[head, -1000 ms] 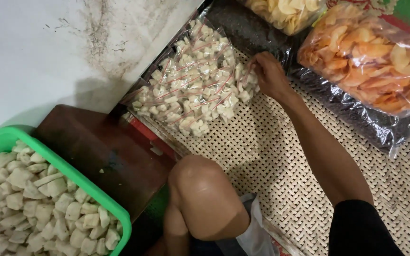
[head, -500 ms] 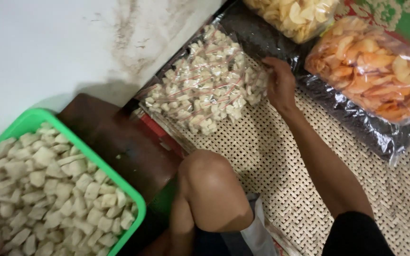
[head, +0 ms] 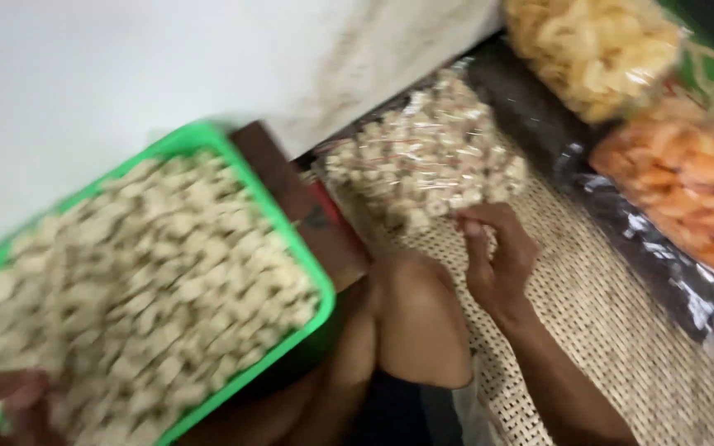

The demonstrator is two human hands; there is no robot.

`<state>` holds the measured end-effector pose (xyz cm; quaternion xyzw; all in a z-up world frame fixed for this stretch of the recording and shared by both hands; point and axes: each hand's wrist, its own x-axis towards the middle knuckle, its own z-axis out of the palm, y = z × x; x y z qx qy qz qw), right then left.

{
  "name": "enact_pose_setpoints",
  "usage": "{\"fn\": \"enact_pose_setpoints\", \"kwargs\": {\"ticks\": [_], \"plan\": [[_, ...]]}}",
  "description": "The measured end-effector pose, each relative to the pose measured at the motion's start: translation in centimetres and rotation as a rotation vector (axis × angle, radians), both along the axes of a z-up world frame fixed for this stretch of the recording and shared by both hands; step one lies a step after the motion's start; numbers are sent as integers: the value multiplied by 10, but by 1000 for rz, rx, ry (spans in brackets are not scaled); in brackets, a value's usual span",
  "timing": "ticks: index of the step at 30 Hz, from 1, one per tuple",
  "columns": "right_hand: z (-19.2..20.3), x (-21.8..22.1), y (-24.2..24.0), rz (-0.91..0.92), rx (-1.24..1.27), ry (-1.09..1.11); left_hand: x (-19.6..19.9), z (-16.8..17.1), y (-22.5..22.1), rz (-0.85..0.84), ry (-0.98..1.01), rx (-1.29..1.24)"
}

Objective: Manually packing small snack items from a tray into individual plastic bags.

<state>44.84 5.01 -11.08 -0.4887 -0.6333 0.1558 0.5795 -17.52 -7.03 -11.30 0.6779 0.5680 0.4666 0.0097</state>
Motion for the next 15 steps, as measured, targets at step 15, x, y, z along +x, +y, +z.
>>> {"fn": "enact_pose_setpoints", "kwargs": {"ticks": [15], "plan": [[117, -245, -91, 638, 108, -175, 138, 82, -91, 331, -175, 46]]}}
